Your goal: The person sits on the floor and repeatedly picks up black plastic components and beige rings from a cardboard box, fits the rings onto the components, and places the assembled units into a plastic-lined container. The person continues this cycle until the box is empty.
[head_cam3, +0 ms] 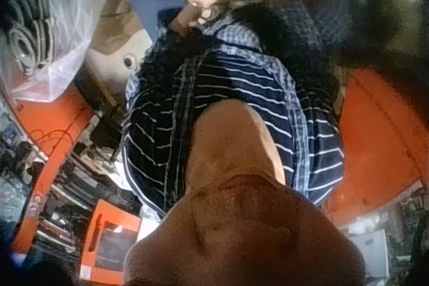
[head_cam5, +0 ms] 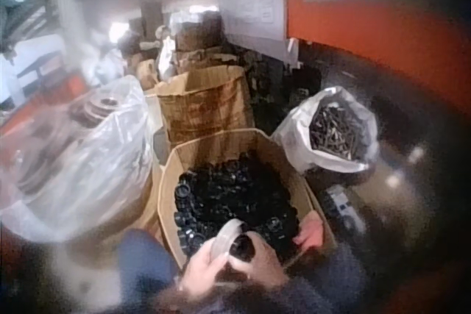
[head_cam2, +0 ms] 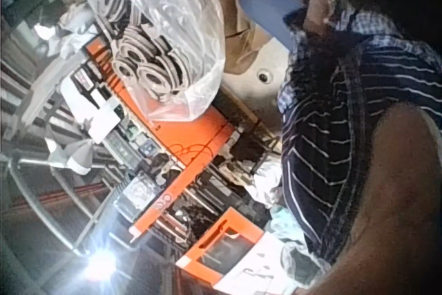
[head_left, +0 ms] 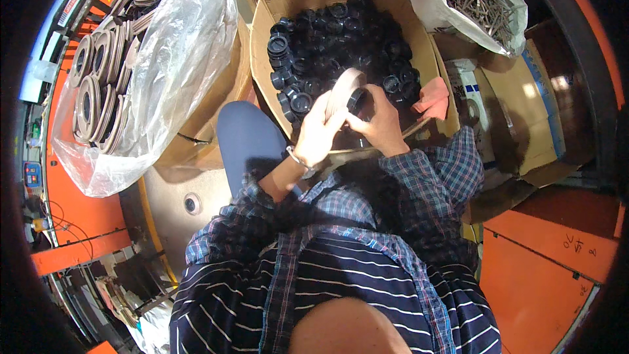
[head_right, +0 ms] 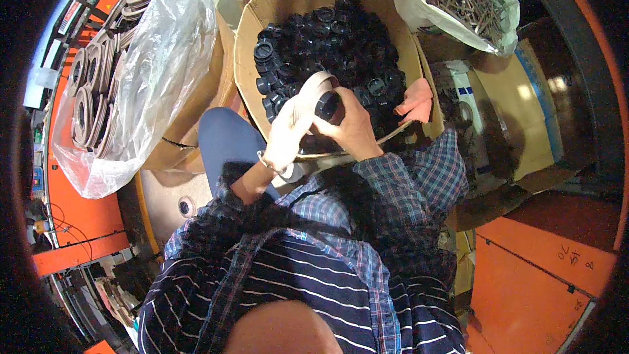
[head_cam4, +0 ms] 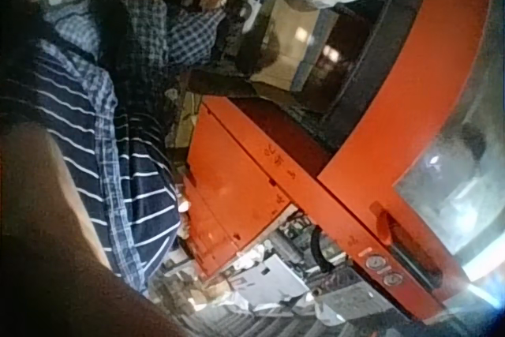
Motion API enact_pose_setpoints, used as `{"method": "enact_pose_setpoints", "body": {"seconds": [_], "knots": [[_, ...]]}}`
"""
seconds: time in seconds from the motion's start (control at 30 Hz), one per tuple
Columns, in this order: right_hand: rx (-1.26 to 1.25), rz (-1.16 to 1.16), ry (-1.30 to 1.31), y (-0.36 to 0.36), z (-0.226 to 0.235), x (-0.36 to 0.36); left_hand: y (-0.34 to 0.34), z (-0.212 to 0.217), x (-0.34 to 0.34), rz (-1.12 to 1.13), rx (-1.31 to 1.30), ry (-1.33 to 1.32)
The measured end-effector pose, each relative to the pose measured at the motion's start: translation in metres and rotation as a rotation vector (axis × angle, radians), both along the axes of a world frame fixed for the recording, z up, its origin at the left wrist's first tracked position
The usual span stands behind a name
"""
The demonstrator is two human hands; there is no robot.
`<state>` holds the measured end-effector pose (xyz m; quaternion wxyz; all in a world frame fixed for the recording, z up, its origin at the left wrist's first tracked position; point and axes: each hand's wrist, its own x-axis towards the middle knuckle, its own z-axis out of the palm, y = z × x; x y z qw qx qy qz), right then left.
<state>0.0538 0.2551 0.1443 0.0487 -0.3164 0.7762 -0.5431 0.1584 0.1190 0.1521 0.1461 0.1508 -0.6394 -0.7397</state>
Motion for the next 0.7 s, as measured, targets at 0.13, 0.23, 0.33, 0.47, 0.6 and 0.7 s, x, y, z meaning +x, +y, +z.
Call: {"method": "enact_pose_setpoints", "body": {"seconds": [0.13, 0.23, 0.33, 0.47, 0.6, 0.7], "knots": [[-0.39, 0.075, -1.155, -0.007, -0.004, 0.001, 0.005, 0.003, 0.008, -0.175, -0.29, -0.032], [-0.539, 0.101, -1.311, -0.006, 0.0, 0.001, 0.004, 0.004, 0.009, -0.221, -0.701, 0.192], [-0.142, 0.125, -1.037, 0.003, 0.007, -0.002, 0.0, 0.006, 0.009, -0.137, -0.338, -0.155], [-0.054, 0.086, 0.036, 0.003, 0.005, -0.001, 0.0, 0.005, 0.009, 0.077, -0.043, 0.019], [-0.031, -0.016, -0.364, -0.01, -0.005, 0.006, 0.005, 0.005, 0.011, -0.012, -0.251, -0.041], [-0.663, 0.257, -1.248, -0.017, -0.003, 0.011, 0.0, 0.024, 0.012, -0.157, -0.764, 0.299]]}}
